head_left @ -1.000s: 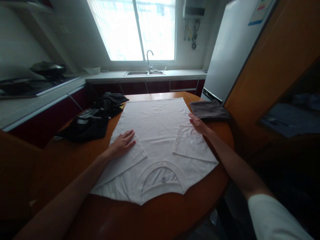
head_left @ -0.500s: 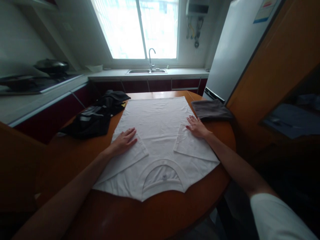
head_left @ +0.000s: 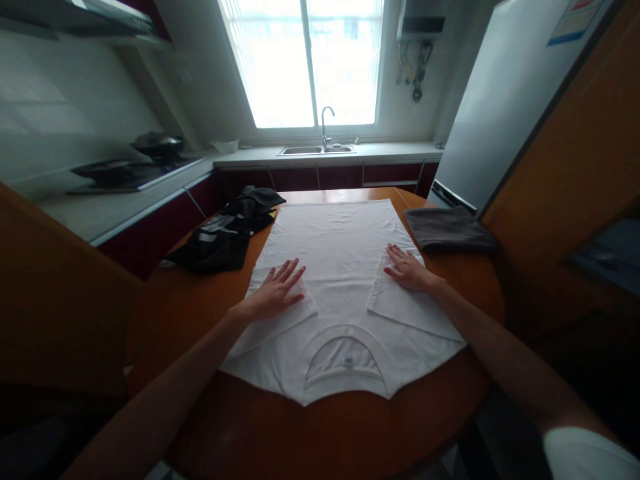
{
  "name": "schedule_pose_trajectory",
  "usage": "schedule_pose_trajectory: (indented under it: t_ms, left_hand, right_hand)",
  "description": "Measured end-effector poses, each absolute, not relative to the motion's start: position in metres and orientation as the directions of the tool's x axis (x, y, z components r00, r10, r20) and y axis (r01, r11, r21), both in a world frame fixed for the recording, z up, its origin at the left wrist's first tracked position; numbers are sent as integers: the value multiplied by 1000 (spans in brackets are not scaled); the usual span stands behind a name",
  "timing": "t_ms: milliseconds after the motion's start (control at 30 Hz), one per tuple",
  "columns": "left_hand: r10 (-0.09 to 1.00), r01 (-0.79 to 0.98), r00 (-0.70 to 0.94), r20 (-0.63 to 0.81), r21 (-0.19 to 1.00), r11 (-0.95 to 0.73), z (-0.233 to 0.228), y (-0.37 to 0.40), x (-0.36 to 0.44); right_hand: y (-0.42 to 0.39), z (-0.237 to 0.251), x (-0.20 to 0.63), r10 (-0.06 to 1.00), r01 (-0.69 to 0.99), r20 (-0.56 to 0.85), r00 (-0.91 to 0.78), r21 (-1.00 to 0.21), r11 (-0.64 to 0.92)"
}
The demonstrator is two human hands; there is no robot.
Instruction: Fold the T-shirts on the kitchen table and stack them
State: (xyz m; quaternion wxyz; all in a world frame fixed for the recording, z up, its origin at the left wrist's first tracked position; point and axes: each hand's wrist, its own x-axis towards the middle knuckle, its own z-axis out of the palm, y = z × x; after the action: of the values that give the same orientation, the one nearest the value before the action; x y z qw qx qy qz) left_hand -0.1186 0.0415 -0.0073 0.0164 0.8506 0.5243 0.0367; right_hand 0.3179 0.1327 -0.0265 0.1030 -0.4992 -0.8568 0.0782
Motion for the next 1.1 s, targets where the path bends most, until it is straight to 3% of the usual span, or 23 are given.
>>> schedule_pose_trajectory:
  t_ms: [200, 400, 533, 633, 733, 867, 967, 1100]
  left_hand:
    - [839, 847, 530, -123, 121, -518, -1, 22, -109]
    - [800, 787, 599, 37, 157, -597, 12, 16, -92]
    - [775, 775, 626, -84, 174, -608, 8, 12, -85]
    - [776, 778, 623, -97, 179, -602, 4, 12, -86]
    - [772, 771, 631, -84, 181, -610, 3, 13, -87]
    - [769, 768, 635, -73, 166, -619, 0, 15, -88]
    - [767, 763, 640, -50, 151, -628, 1, 16, -88]
    - [711, 702, 703, 8, 152, -696, 20, -2, -72]
  right_hand:
    - [136, -31, 322, 871, 839, 87, -483, -240, 489]
    - [138, -33, 323, 869, 836, 110, -482, -240, 494]
    - [138, -35, 323, 859, 828, 85, -504, -235, 509]
    - [140, -33, 325, 869, 834, 120, -480, -243, 495]
    - [146, -24, 336, 896, 847, 241, -374, -306, 435]
    - [153, -9, 360, 873, 740, 478, -95, -553, 383]
    - [156, -5, 373, 810, 622, 565, 158, -694, 363]
    - [157, -7, 371, 776, 554, 603, 187, -717, 424]
